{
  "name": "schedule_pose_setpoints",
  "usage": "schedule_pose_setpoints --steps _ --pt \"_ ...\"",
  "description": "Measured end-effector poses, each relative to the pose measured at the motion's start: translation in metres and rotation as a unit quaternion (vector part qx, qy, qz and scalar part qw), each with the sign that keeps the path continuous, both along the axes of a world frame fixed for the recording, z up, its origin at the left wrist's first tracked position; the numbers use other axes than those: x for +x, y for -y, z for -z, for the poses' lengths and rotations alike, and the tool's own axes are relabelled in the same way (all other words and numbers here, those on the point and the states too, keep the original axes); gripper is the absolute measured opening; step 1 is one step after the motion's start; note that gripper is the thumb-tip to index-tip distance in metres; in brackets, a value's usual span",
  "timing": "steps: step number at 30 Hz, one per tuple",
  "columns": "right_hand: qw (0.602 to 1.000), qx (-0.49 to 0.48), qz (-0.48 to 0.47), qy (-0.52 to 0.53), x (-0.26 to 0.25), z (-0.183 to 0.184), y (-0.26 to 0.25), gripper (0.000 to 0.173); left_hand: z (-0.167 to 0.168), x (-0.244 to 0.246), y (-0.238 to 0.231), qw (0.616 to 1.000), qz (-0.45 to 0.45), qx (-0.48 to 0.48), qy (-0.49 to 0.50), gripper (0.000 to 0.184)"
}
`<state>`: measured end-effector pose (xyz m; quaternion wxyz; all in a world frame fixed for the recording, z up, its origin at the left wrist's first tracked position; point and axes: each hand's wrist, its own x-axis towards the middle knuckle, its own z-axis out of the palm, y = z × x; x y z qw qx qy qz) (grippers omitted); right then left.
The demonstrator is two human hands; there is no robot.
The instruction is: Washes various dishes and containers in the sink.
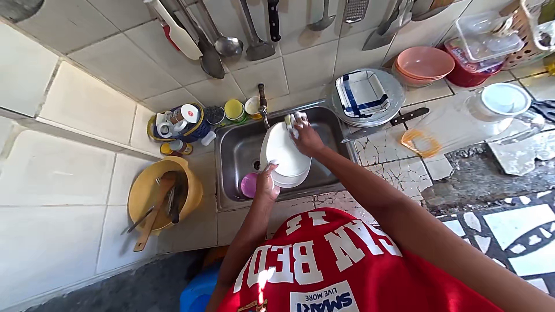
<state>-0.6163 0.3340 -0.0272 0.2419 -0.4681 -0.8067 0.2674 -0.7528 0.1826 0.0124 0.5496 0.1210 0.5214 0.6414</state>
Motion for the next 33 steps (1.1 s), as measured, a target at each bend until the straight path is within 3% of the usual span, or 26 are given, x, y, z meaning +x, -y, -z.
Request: schedule_pose_setpoints --steps 4,7,11,15,20,22,27,33 --pt "0.996 -0.016 -0.056 0.064 0.000 -0.010 0.090 0.052 0.012 -0.005 -0.003 0.997 -0.040 -0.022 0.055 0.032" --pt "0.986 -0.054 -0.140 0.077 -0.009 -0.033 0.124 0.047 0.016 -0.005 0.000 0.999 0.010 -0.030 0.036 0.031" --pt "0.998 0.009 -0.063 0.006 -0.006 -0.019 0.066 0.045 0.007 0.002 0.009 0.997 0.069 -0.038 -0.029 0.031" --pt "1.000 0.003 0.018 0.008 0.016 -0.005 0.022 0.051 0.005 -0.003 0.011 0.998 0.055 -0.018 -0.033 0.033" --pt "0.972 0.134 -0.177 -0.075 0.001 -0.017 0.086 0.031 -0.003 -0.011 0.009 0.997 0.073 -0.019 -0.027 0.030" --pt "0.955 0.184 -0.207 -0.106 0.003 -0.014 0.079 0.034 -0.003 -0.013 0.012 0.996 0.087 0.005 -0.016 0.035" --pt "0.985 0.149 -0.005 -0.092 0.024 -0.013 0.020 0.030 -0.011 -0.007 0.018 0.996 0.086 -0.013 -0.008 0.035" --pt "0.953 0.212 -0.198 -0.093 0.002 -0.029 0.084 0.025 -0.011 -0.009 0.014 0.995 0.097 -0.027 0.015 0.027"
